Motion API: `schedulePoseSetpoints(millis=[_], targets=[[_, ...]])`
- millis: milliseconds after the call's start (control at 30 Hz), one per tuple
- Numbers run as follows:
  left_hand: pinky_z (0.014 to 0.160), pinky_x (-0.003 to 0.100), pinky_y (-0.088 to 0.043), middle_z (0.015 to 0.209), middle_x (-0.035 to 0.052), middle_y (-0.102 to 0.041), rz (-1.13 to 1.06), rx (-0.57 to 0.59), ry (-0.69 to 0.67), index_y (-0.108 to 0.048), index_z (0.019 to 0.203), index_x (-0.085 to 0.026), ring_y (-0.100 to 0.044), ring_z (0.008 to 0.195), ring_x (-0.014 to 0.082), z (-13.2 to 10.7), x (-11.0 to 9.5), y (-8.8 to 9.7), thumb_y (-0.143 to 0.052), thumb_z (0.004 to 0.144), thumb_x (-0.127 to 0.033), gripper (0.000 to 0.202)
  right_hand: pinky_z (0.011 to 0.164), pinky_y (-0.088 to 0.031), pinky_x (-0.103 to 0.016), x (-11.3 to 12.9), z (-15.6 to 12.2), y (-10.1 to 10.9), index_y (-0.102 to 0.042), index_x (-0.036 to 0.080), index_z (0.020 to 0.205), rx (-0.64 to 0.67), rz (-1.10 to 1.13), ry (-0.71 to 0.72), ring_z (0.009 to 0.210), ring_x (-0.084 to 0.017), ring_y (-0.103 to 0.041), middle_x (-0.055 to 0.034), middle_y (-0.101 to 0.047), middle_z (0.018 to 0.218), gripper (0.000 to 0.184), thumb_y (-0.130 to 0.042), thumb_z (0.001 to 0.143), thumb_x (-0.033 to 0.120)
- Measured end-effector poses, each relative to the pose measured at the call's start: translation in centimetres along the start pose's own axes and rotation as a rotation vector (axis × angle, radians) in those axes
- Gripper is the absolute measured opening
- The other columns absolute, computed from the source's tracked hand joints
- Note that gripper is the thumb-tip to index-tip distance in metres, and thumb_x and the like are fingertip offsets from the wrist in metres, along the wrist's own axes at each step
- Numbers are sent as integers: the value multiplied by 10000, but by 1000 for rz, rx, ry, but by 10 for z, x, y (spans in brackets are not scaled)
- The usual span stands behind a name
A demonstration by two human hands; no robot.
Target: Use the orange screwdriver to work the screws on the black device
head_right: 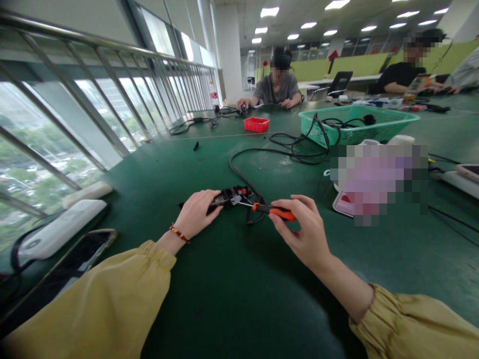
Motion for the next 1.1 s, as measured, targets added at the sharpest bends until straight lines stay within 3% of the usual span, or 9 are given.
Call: schedulePoseSetpoints(millis=[100, 267, 467, 633, 833, 1000, 1100], targets=[[809, 361, -451, 975, 96, -603, -1, -2, -1, -492, 1090, -121, -563, 896, 218, 0, -1, 1, -490, 831, -263, 296, 715, -498, -384, -1, -2, -1, -566, 234, 907, 31, 12, -44, 748, -193, -589, -27, -634, 784, 129, -599, 783, 230], [813, 358, -450, 979, 93, -603, -1, -6, -4, -493, 1088, -124, -564, 899, 217, 0, -1, 2, -500, 827, -264, 296, 692, -504, -370, 1, -5, 1, -498, 210, 1050, -56, 69, -69, 822, -212, -584, -68, -583, 914, 354, -630, 723, 183], [824, 357, -445, 991, 91, -597, 1, -3, -13, -487, 1095, -128, -557, 911, 216, -1, 1, -1, -509, 825, -257, 301, 554, -470, -299, 4, -3, 2, -502, 218, 816, -15, 57, -57, 689, -179, -548, -21, -557, 704, 199, -670, 711, 235], [820, 359, -447, 995, 88, -595, -10, 7, -29, -483, 1098, -139, -559, 916, 216, 0, -1, 1, -503, 834, -259, 291, 671, -478, -345, 15, 2, 4, -506, 210, 935, -26, 65, 59, 738, -172, -562, -34, -595, 791, 244, -618, 729, 141], [816, 368, -453, 998, 94, -598, -35, 11, -32, -486, 1090, -139, -558, 923, 218, 1, -3, 3, -508, 832, -248, 281, 645, -479, -339, 15, -1, 3, -500, 227, 777, 0, 39, 20, 697, -185, -549, 7, -548, 617, 171, -655, 706, 209], [824, 367, -450, 1005, 94, -595, -37, 12, -34, -482, 1097, -138, -556, 924, 217, 1, -3, 2, -512, 831, -247, 290, 799, -462, -435, 15, -1, 7, -504, 232, 979, -90, -14, 26, 848, -228, -569, -45, -612, 838, 308, -634, 706, 178], [830, 367, -448, 1011, 91, -592, -40, 11, -33, -476, 1104, -144, -554, 933, 217, 0, -2, 1, -506, 834, -255, 293, 792, -459, -431, 15, 0, 4, -518, 235, 969, -22, 8, -1, 792, -220, -586, -10, -605, 692, 275, -633, 721, 206]])
Point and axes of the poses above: each hand's wrist, its own z-axis towards the middle knuckle, its own y-axis out of the back of the hand, x = y × z, the point moved 4 cm from there along z, towards the middle knuckle
